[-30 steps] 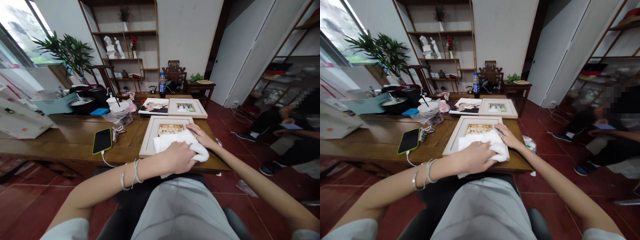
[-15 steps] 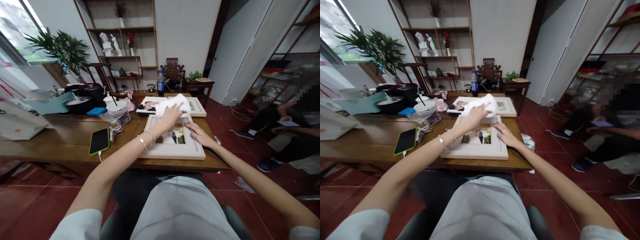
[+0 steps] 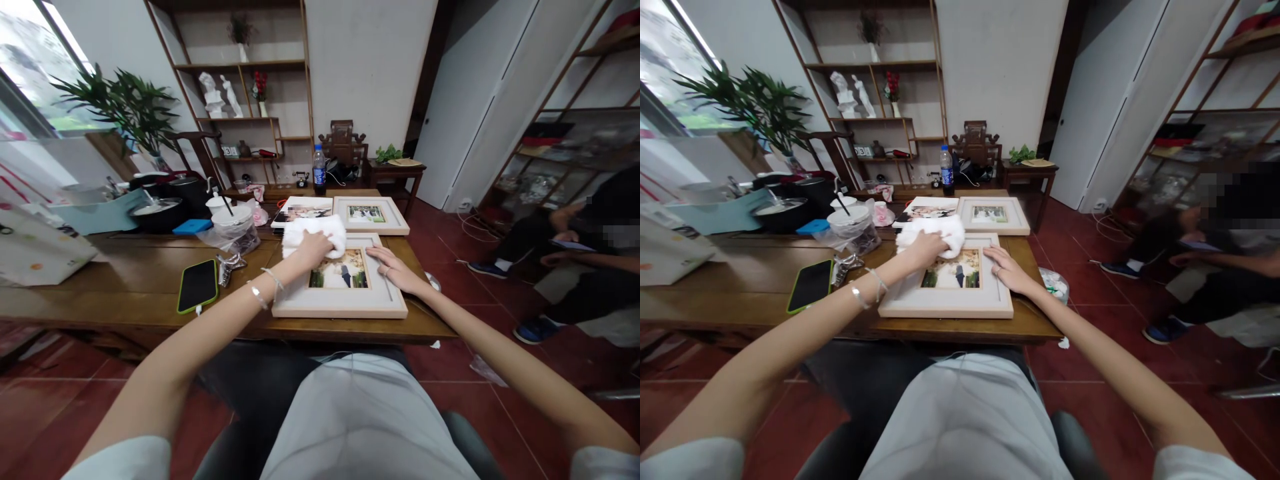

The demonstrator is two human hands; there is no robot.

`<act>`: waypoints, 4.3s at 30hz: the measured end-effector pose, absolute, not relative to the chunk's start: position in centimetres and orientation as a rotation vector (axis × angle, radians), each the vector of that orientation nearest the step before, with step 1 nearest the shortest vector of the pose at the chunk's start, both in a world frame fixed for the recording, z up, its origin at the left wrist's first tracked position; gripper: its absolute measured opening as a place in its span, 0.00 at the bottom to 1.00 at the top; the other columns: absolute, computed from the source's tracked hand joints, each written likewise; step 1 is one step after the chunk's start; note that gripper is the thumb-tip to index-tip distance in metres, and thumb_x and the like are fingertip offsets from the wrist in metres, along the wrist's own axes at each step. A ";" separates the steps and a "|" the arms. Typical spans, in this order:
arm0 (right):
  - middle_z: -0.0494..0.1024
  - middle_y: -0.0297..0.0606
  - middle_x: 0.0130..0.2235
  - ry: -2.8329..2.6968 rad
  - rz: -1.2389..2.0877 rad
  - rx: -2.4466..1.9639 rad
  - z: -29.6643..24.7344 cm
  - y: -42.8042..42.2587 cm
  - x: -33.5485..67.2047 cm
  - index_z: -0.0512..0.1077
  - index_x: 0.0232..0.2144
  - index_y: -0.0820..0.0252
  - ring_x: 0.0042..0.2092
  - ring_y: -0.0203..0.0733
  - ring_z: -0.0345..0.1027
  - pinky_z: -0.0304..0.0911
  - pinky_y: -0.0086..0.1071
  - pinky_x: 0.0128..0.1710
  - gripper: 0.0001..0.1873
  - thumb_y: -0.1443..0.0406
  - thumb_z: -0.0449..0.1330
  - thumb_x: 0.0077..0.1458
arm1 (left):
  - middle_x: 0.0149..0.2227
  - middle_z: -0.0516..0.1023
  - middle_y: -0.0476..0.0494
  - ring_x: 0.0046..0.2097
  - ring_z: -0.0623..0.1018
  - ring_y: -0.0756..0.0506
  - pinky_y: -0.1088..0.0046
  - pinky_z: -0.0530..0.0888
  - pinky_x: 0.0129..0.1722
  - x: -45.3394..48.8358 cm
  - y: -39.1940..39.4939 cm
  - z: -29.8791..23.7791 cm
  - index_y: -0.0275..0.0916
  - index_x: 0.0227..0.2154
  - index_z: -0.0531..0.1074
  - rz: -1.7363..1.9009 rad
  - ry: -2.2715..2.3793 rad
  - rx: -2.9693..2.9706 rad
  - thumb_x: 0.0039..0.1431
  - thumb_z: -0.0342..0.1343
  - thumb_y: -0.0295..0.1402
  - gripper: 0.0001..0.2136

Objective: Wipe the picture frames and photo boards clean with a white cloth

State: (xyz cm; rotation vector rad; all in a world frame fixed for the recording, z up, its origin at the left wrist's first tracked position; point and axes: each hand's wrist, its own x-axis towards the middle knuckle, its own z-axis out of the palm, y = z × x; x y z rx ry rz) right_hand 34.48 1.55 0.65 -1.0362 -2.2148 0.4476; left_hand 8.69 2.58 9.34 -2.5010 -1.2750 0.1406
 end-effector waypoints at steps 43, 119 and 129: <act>0.61 0.42 0.61 -2.257 0.369 -0.961 0.2 1.7 34.8 0.61 0.57 0.55 0.65 0.50 0.43 0.41 0.54 0.62 0.27 0.64 0.50 0.54 | 0.43 0.76 0.45 0.44 0.75 0.45 0.71 0.68 0.44 6.3 -11.4 12.8 0.46 0.43 0.71 0.072 -0.959 -3.115 0.63 0.44 0.33 0.12; 0.60 0.42 0.61 -2.264 0.370 -0.981 0.2 1.8 34.8 0.60 0.58 0.56 0.65 0.50 0.42 0.40 0.54 0.62 0.29 0.69 0.50 0.52 | 0.55 0.66 0.34 0.53 0.70 0.39 0.59 0.66 0.51 7.7 -8.1 10.3 0.39 0.49 0.68 0.189 -1.169 -2.841 0.61 0.43 0.28 0.15; 0.60 0.42 0.61 -2.270 0.389 -0.993 0.5 1.6 34.7 0.60 0.57 0.56 0.65 0.51 0.42 0.40 0.54 0.62 0.30 0.69 0.50 0.50 | 0.65 0.45 0.33 0.65 0.48 0.34 0.49 0.55 0.57 7.9 4.0 7.8 0.36 0.52 0.65 -0.073 -1.370 -2.592 0.61 0.45 0.28 0.17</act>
